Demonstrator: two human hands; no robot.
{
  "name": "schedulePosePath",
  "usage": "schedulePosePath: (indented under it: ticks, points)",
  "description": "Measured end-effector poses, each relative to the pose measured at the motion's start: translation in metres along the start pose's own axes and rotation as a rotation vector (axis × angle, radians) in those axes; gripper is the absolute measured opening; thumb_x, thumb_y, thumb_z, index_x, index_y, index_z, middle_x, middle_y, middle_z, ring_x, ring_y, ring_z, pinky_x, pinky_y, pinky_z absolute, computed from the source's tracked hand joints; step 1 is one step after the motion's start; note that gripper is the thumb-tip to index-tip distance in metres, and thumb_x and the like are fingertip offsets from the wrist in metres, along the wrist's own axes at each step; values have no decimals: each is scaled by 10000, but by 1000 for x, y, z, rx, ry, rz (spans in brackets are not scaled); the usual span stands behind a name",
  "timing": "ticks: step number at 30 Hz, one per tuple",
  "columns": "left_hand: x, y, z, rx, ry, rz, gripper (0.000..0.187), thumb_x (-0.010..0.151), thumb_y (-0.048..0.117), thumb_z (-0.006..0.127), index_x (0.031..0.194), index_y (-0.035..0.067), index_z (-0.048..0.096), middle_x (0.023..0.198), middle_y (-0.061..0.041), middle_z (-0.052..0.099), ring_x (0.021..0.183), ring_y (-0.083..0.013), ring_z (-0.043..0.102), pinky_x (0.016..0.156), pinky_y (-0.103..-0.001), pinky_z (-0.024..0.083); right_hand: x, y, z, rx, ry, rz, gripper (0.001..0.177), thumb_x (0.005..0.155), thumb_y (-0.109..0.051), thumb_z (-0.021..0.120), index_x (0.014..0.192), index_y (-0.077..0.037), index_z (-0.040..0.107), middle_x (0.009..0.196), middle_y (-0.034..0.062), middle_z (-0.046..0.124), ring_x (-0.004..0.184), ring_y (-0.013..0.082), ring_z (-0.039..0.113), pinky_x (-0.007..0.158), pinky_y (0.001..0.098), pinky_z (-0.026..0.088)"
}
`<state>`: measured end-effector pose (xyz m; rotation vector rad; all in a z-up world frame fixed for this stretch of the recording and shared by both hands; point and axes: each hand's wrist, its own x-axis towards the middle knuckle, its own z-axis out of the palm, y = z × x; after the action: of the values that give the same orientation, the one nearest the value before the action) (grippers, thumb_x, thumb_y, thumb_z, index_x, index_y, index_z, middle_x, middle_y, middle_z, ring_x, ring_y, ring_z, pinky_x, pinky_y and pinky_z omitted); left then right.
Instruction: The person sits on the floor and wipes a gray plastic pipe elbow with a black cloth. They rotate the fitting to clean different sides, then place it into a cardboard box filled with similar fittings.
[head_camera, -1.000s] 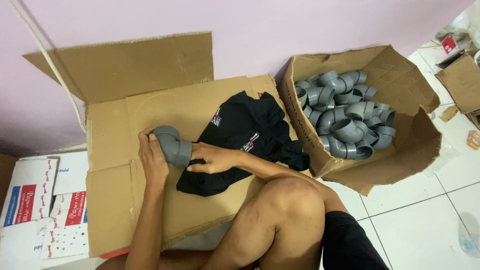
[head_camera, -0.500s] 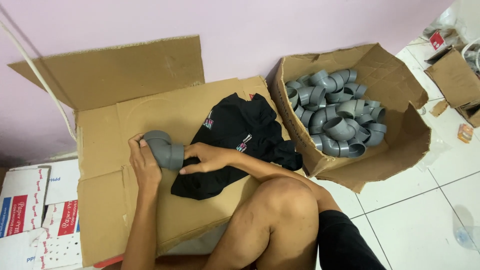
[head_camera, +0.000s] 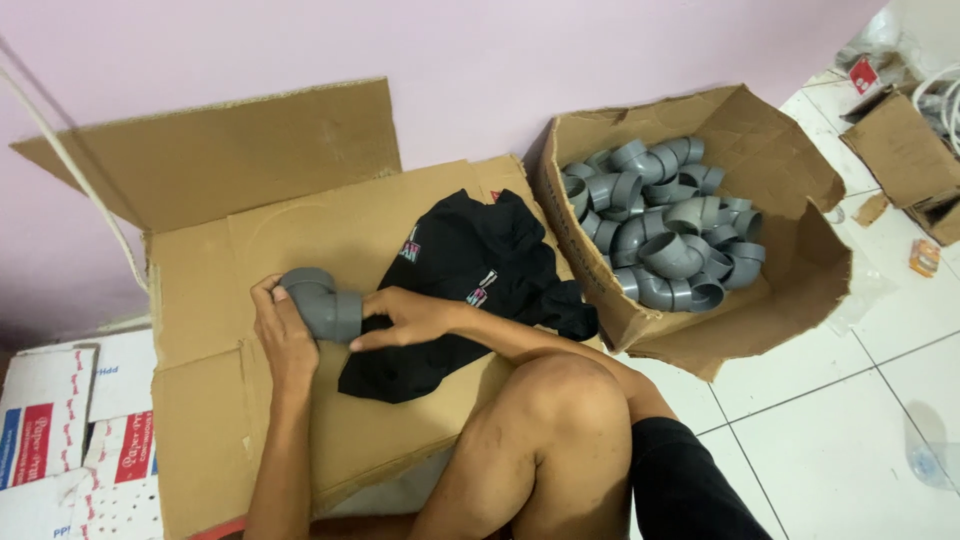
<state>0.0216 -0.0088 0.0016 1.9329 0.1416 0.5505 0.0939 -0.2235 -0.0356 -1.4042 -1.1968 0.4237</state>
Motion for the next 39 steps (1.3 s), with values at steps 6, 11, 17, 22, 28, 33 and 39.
schedulePosePath:
  ticks: [6, 11, 17, 22, 28, 33, 39]
  points:
    - [-3, 5, -1, 31, -34, 15, 426, 1267, 303, 264, 1419, 3, 524, 1231, -319, 567, 1210, -521, 582, 1080, -628, 428, 15, -47, 9, -110, -16, -104, 160, 1093, -273, 783, 1165, -136, 824, 1105, 58, 804, 1067, 187, 726, 1059, 415, 567]
    - [-4, 0, -1, 23, 1, 14, 424, 1267, 310, 267, 1410, 5, 524, 1220, -304, 579, 1184, -477, 586, 1061, -615, 434, 14, -38, 0, 34, -21, -53, 156, 1095, -249, 800, 1175, -120, 835, 1122, 3, 804, 1080, 112, 683, 1054, 392, 567]
    - [-2, -1, 1, 21, -6, 23, 419, 1262, 288, 266, 1410, 3, 537, 1190, -289, 578, 1161, -444, 583, 1038, -593, 440, 17, -50, 4, -55, -9, -133, 189, 1090, -277, 791, 1141, -97, 822, 1078, 29, 795, 1027, 167, 700, 990, 416, 587]
    - [-1, -1, 1, 27, 13, 40, 407, 1269, 267, 293, 1397, -24, 547, 1231, -346, 594, 1195, -526, 597, 1067, -611, 443, 19, -72, 1, -247, -35, -227, 265, 1090, -337, 750, 1065, -75, 781, 987, 103, 740, 987, 282, 727, 900, 454, 589]
    - [-2, -10, 3, 44, 23, 22, 413, 1255, 292, 287, 1401, 4, 545, 1192, -293, 583, 1124, -454, 589, 997, -588, 444, 12, -54, 2, -47, 34, -12, 196, 1095, -283, 790, 1076, -87, 800, 1054, 58, 760, 1081, 158, 658, 994, 416, 551]
    - [-3, 3, 1, 37, 10, 25, 414, 1248, 288, 307, 1403, -6, 553, 1215, -340, 596, 1165, -522, 600, 1033, -614, 444, 15, -80, 7, -352, -38, -54, 358, 1119, -432, 696, 1082, -89, 792, 1026, 96, 727, 1048, 272, 694, 951, 461, 528]
    - [-2, -2, 3, 40, 24, 12, 411, 1235, 287, 300, 1392, 0, 550, 1148, -289, 583, 1088, -451, 595, 977, -584, 446, 14, -60, -3, -5, 12, 4, 179, 1092, -242, 790, 1001, -88, 802, 967, 37, 744, 1000, 143, 647, 950, 409, 550]
